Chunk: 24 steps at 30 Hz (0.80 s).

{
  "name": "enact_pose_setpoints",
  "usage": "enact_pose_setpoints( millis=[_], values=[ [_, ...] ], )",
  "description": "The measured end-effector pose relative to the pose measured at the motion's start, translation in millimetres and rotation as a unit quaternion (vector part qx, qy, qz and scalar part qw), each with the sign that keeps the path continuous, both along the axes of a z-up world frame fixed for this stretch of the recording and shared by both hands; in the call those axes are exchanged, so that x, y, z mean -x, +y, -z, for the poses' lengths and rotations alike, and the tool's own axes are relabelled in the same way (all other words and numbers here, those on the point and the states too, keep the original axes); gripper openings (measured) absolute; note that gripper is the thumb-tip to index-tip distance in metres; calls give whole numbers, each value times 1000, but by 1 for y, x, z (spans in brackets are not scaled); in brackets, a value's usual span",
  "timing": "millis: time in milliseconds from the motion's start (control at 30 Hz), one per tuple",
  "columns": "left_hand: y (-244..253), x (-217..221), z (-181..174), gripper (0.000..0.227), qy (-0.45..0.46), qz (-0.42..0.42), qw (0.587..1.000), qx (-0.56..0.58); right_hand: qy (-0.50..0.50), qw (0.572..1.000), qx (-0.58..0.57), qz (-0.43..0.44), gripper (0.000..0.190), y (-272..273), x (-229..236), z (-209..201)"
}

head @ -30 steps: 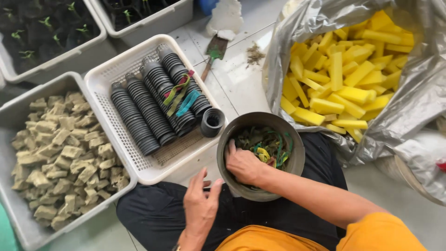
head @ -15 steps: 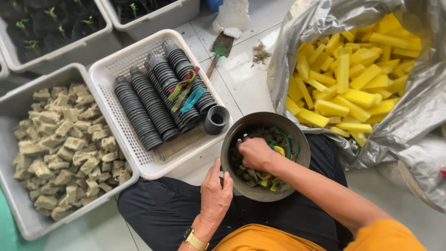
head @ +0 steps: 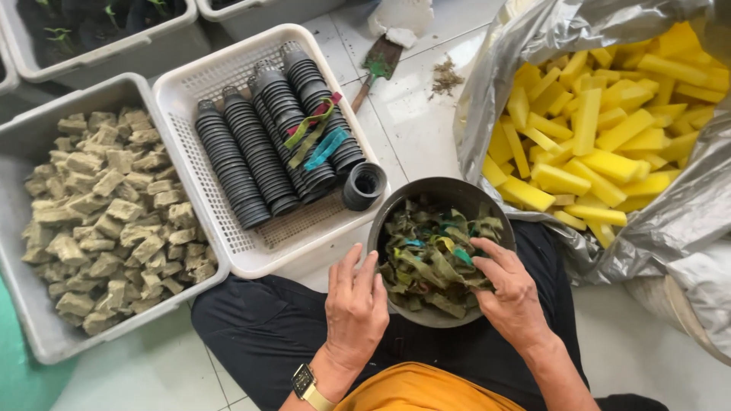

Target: The person is sorting and preparing various materials for planting, including plant tags or markers and possibly seed starting cubes or foam.

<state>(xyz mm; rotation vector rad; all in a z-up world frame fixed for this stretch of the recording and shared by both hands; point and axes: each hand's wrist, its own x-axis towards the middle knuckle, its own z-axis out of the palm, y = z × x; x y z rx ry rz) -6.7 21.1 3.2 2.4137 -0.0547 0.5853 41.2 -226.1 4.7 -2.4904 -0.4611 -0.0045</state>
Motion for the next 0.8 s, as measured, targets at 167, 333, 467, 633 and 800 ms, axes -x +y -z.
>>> enact_pose_setpoints(
  millis=[167,333,467,633,800],
  values=[
    [-23,-15,7,39,75,87,991,76,41,994,-92,43,42,-11,1,4],
    [-37,-23,-4,46,102,121,986,58,74,983,-151,73,39,-13,4,2],
    [-45,-26,-33,42,79,148,979,116,106,962,-237,83,37,-8,6,2],
    [-52,-22,-18,29,223,72,928,291,137,945,-284,91,39,3,6,-8],
    [-51,-21,1,24,250,41,790,558,122,954,-264,80,41,12,11,-17]
  ],
)
